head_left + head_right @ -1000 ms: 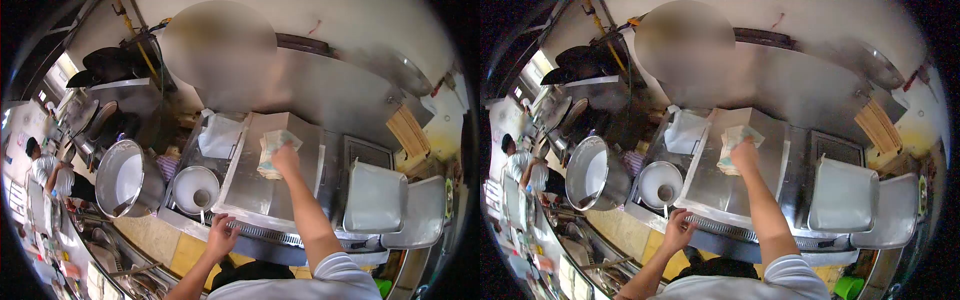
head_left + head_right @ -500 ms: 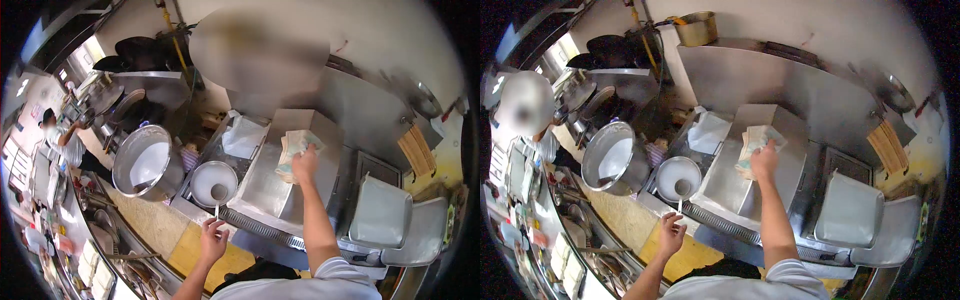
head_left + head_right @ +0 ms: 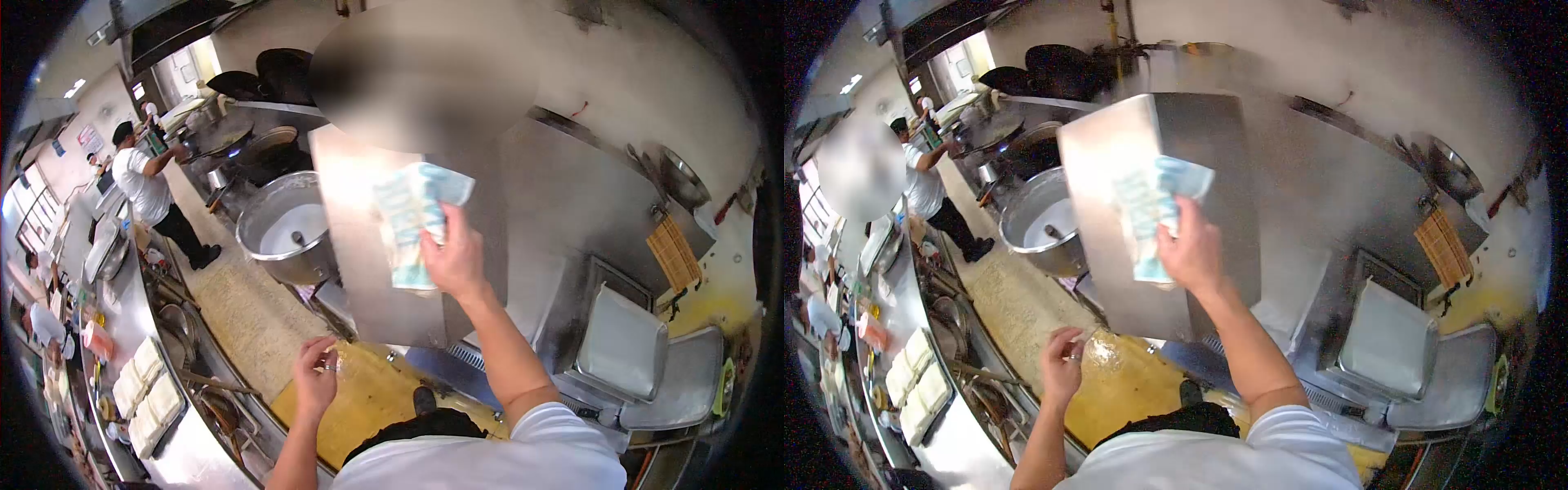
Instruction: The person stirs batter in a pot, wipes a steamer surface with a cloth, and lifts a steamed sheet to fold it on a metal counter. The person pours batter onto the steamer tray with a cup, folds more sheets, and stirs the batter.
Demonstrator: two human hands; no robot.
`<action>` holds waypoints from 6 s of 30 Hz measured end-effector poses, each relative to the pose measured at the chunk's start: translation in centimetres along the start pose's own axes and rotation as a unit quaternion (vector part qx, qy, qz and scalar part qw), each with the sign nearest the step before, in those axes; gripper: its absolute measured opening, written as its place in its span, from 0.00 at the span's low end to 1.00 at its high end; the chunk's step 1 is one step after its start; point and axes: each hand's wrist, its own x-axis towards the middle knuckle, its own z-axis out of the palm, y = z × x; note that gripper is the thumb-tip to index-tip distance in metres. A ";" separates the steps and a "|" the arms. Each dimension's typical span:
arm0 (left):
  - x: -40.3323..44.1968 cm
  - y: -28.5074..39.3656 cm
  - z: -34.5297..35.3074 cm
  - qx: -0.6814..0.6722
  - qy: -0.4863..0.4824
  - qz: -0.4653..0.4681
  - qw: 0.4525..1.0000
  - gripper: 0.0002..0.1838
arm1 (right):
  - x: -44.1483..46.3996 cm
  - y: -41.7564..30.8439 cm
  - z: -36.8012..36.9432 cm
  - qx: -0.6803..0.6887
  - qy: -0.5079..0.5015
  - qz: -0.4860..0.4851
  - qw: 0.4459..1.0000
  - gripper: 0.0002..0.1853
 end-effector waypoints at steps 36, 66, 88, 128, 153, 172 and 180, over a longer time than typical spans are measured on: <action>-36.6 -5.9 -29.4 0.184 0.681 -0.362 0.609 0.09 | -46.2 -54.5 45.3 0.399 -0.624 -0.447 0.502 0.21; -32.9 -10.1 -35.6 0.133 0.587 -0.365 0.710 0.14 | -42.7 -50.8 44.5 0.350 -0.625 -0.426 0.553 0.23; -25.7 -10.3 -16.4 0.013 -0.021 -0.184 0.983 0.15 | -36.9 -21.2 9.7 0.018 -0.566 0.004 0.824 0.25; -18.1 9.7 40.2 -0.011 -0.510 0.013 0.860 0.20 | -33.8 29.8 -36.6 -0.272 -0.109 0.426 0.856 0.12; 32.9 -11.2 54.6 0.178 -0.164 0.090 0.966 0.14 | -12.4 57.7 -22.3 -0.290 -0.023 0.375 0.880 0.09; 34.2 -10.4 55.8 0.052 -0.090 0.229 0.968 0.09 | -11.1 47.9 -23.6 -0.292 0.094 0.366 0.879 0.05; 24.7 -2.0 37.9 0.010 0.048 0.173 0.984 0.09 | -10.2 28.5 -26.8 -0.280 0.141 0.208 0.927 0.06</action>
